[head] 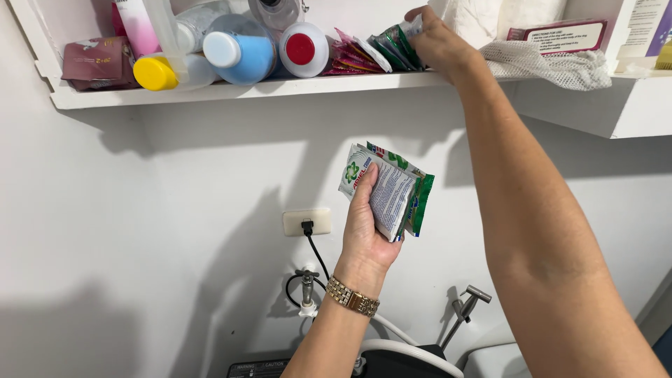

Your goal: Organizing cleaning products on a shelf and wiping down a bathroom counter.

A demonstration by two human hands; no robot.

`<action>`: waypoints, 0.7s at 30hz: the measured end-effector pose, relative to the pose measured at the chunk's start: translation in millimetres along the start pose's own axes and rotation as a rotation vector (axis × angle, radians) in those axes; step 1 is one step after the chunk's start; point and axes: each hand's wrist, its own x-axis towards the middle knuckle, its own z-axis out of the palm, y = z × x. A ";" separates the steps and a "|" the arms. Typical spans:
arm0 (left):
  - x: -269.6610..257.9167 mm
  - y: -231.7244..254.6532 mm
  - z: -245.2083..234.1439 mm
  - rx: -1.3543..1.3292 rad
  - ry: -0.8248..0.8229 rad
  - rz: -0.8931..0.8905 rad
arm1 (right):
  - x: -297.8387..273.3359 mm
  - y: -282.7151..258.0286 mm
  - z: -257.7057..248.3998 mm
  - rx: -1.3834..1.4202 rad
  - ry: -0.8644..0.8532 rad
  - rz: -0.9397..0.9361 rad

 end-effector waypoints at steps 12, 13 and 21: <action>-5.4 -7.9 -0.3 0.045 0.059 -0.033 | 18.5 27.1 11.2 -0.221 -0.037 -0.092; -6.2 -8.0 -1.1 0.043 0.060 -0.032 | 14.7 23.1 10.6 -0.221 -0.039 -0.092; -10.3 -11.0 -2.8 0.044 0.062 -0.039 | -4.1 16.3 9.0 -0.091 0.090 -0.213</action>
